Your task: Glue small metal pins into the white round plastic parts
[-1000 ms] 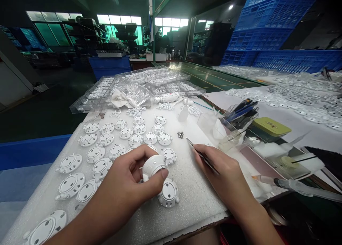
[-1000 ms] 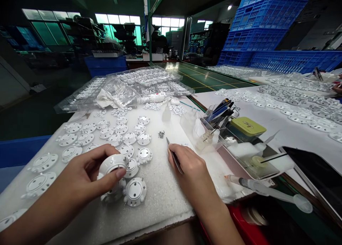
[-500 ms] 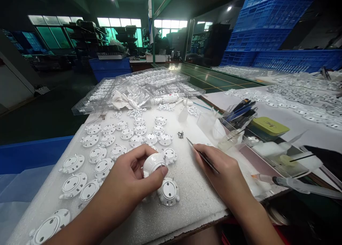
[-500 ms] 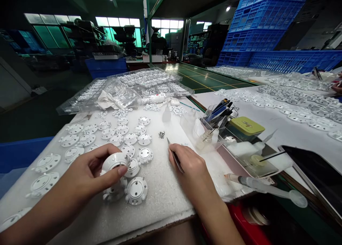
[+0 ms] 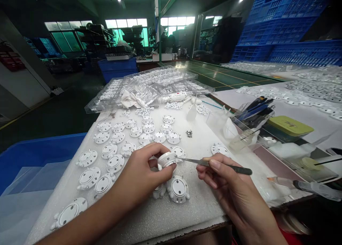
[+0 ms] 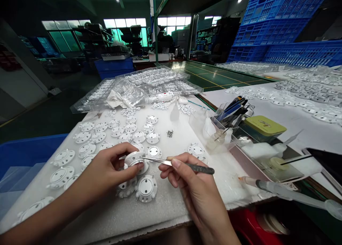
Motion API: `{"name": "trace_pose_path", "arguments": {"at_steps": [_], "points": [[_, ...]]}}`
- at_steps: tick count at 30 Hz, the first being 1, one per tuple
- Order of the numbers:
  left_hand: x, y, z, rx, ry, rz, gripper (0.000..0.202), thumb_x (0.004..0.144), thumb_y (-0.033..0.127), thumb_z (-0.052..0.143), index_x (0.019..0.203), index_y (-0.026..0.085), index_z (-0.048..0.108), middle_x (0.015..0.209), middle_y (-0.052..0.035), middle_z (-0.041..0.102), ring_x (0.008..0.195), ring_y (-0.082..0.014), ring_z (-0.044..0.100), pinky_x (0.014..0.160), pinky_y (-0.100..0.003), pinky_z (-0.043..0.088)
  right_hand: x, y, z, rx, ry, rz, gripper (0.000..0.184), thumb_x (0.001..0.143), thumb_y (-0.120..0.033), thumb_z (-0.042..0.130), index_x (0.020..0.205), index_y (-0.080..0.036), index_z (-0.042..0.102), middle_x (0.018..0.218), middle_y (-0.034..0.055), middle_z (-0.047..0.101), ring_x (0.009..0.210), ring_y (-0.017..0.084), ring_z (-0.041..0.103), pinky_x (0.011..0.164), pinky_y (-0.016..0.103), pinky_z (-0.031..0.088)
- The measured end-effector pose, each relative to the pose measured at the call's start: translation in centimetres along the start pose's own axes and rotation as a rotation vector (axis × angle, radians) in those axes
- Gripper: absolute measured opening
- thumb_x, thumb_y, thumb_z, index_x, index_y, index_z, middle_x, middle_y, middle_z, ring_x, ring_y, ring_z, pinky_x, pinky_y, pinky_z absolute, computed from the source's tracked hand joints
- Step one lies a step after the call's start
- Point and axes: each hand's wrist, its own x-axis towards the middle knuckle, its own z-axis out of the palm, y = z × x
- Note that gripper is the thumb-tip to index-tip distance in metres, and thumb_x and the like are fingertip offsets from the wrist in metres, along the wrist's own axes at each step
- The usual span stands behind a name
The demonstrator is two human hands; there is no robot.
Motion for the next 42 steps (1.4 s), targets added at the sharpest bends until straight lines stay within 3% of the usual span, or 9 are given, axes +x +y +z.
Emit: {"name": "trace_pose_path", "arguments": {"at_steps": [5,18,26,30,33,35,38,42], "points": [[0.2,-0.2,0.1,0.114,0.018,0.035,0.006,0.074,0.015,0.066,0.077,0.020,0.063,0.071,0.0050,0.057,0.062,-0.0101,0.049,0.054,-0.020,0.036,0.2,0.1,-0.1,0.007,0.015,0.080,0.017,0.072,-0.032,0.079,0.067,-0.019,0.072,0.068,0.0061,0.069,0.055,0.007,0.051,0.051,0.013,0.039],[0.0,-0.6,0.3,0.168,0.047,0.088,0.008,0.074,0.013,0.064,0.077,0.020,0.063,0.069,0.0055,0.056,0.060,-0.0098,0.046,0.053,-0.020,0.034,0.3,0.5,-0.2,0.000,0.034,0.091,0.017,0.072,-0.032,0.079,0.069,-0.018,0.072,0.069,0.0056,0.069,0.054,0.006,0.051,0.051,0.015,0.040],[-0.1,0.2,0.1,0.120,0.015,0.027,0.004,0.075,0.016,0.065,0.078,0.019,0.063,0.070,0.0040,0.055,0.061,-0.0106,0.046,0.054,-0.021,0.035,0.4,0.1,-0.3,0.045,0.065,0.089,0.021,0.067,-0.032,0.081,0.064,-0.017,0.067,0.063,0.0049,0.064,0.056,0.009,0.054,0.046,0.015,0.039],[-0.3,0.5,0.0,-0.063,-0.066,-0.049,0.007,0.077,0.020,0.068,0.078,0.019,0.061,0.069,0.0044,0.056,0.060,-0.0101,0.049,0.054,-0.020,0.037,0.0,-0.1,-0.5,0.110,0.102,-0.104,0.017,0.078,-0.040,0.073,0.077,-0.024,0.069,0.065,0.0013,0.062,0.059,0.010,0.054,0.054,0.017,0.046],[-0.5,0.7,0.1,-0.206,-0.145,-0.084,0.010,0.076,0.019,0.070,0.079,0.018,0.060,0.068,0.0048,0.057,0.062,-0.0094,0.052,0.056,-0.018,0.039,-0.5,0.1,0.0,-0.086,0.103,-0.279,0.015,0.087,-0.041,0.063,0.093,-0.029,0.069,0.084,0.0018,0.066,0.076,0.012,0.059,0.077,0.025,0.051],[-0.6,0.9,0.2,-0.225,-0.171,-0.079,0.010,0.076,0.018,0.070,0.080,0.017,0.061,0.068,0.0049,0.057,0.062,-0.0091,0.051,0.056,-0.018,0.038,-0.7,0.2,0.7,-0.287,0.048,-0.288,0.014,0.087,-0.038,0.064,0.096,-0.028,0.068,0.099,0.0036,0.067,0.086,0.014,0.060,0.085,0.027,0.050],[-0.7,1.0,0.3,-0.165,-0.169,-0.048,0.008,0.076,0.017,0.069,0.080,0.017,0.063,0.061,0.0063,0.053,0.056,-0.0079,0.046,0.051,-0.017,0.034,-0.7,0.4,1.7,-0.407,-0.054,-0.225,0.014,0.084,-0.036,0.068,0.095,-0.027,0.067,0.106,0.0036,0.066,0.097,0.016,0.061,0.085,0.024,0.050],[-0.6,0.8,0.6,-0.131,-0.154,-0.015,0.007,0.073,0.014,0.069,0.076,0.017,0.063,0.055,0.0089,0.043,0.051,-0.0058,0.037,0.046,-0.016,0.028,-0.3,0.6,2.1,-0.374,-0.070,-0.165,0.015,0.081,-0.034,0.072,0.093,-0.027,0.065,0.101,0.0015,0.066,0.092,0.014,0.063,0.077,0.018,0.050]]}}
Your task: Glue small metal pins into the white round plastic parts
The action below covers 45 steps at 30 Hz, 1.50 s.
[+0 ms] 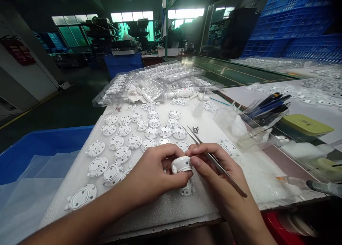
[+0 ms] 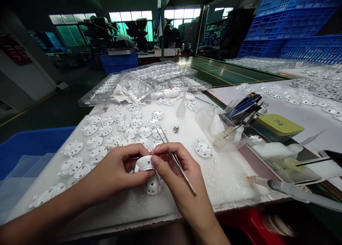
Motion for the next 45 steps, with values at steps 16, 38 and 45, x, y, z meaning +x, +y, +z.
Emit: {"name": "trace_pose_path", "arguments": {"at_steps": [16,38,45], "points": [[0.12,-0.49,0.08,-0.032,-0.020,0.005,0.009,0.073,0.014,0.069,0.073,0.016,0.060,0.055,0.0085,0.043,0.052,-0.0056,0.036,0.046,-0.016,0.028,0.11,0.21,0.02,0.130,-0.038,0.078,0.019,0.077,-0.029,0.076,0.090,-0.025,0.063,0.098,0.0012,0.064,0.089,0.012,0.063,0.077,0.018,0.052],[0.11,-0.48,0.20,0.060,0.014,0.010,0.007,0.071,0.013,0.067,0.074,0.017,0.063,0.057,0.0081,0.045,0.054,-0.0066,0.038,0.048,-0.017,0.028,0.14,0.33,-0.16,0.090,-0.065,0.089,0.021,0.081,-0.039,0.070,0.094,-0.025,0.061,0.102,0.0015,0.061,0.089,0.014,0.059,0.076,0.021,0.050],[0.08,-0.32,0.22,0.096,0.015,0.006,0.006,0.072,0.014,0.067,0.075,0.017,0.063,0.057,0.0080,0.044,0.053,-0.0066,0.037,0.048,-0.018,0.027,0.18,0.34,0.42,0.054,-0.038,0.055,0.018,0.084,-0.039,0.068,0.094,-0.025,0.062,0.100,0.0026,0.062,0.090,0.015,0.060,0.077,0.024,0.050]]}}
